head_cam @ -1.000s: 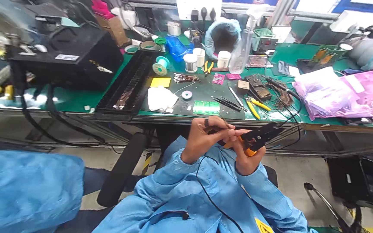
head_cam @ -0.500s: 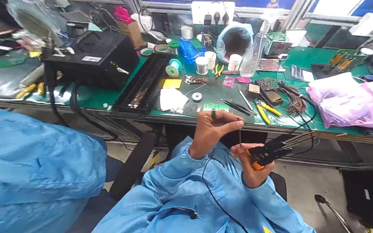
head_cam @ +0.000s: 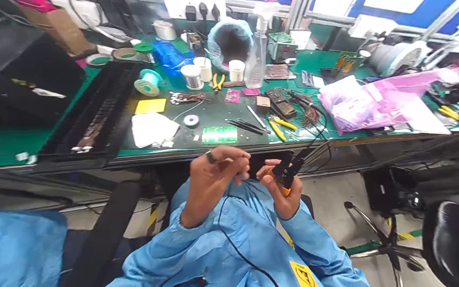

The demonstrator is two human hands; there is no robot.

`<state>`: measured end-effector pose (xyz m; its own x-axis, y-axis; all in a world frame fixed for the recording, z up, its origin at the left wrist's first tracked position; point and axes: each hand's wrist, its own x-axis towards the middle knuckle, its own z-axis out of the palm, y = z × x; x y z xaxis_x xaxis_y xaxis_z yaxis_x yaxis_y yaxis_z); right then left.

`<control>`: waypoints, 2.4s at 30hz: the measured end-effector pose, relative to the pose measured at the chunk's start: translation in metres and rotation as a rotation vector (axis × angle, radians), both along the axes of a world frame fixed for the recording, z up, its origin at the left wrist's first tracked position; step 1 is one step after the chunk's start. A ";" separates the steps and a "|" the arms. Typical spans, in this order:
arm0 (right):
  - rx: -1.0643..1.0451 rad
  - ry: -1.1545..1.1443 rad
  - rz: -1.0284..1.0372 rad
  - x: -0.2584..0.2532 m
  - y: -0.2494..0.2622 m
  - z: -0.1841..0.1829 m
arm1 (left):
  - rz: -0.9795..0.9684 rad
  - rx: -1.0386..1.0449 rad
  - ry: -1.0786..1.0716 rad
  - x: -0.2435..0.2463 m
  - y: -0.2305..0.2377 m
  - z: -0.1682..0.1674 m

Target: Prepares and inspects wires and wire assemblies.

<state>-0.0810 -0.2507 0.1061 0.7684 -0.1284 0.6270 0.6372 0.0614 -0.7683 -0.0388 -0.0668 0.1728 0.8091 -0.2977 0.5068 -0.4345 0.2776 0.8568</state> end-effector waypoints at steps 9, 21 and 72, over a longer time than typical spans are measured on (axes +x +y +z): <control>-0.015 0.011 0.059 -0.011 -0.008 0.011 | -0.140 0.222 0.050 -0.017 0.001 -0.023; -0.028 -0.013 -0.015 -0.012 -0.003 0.008 | -0.315 -0.209 0.411 -0.031 -0.016 -0.039; -0.317 0.140 0.135 -0.034 0.006 0.009 | 0.409 -0.006 -0.325 -0.042 -0.025 -0.024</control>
<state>-0.1154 -0.2443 0.1146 0.8460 0.1641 0.5073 0.5273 -0.1173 -0.8415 -0.0806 -0.0916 0.1487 0.6590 0.0135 0.7520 -0.7520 0.0341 0.6583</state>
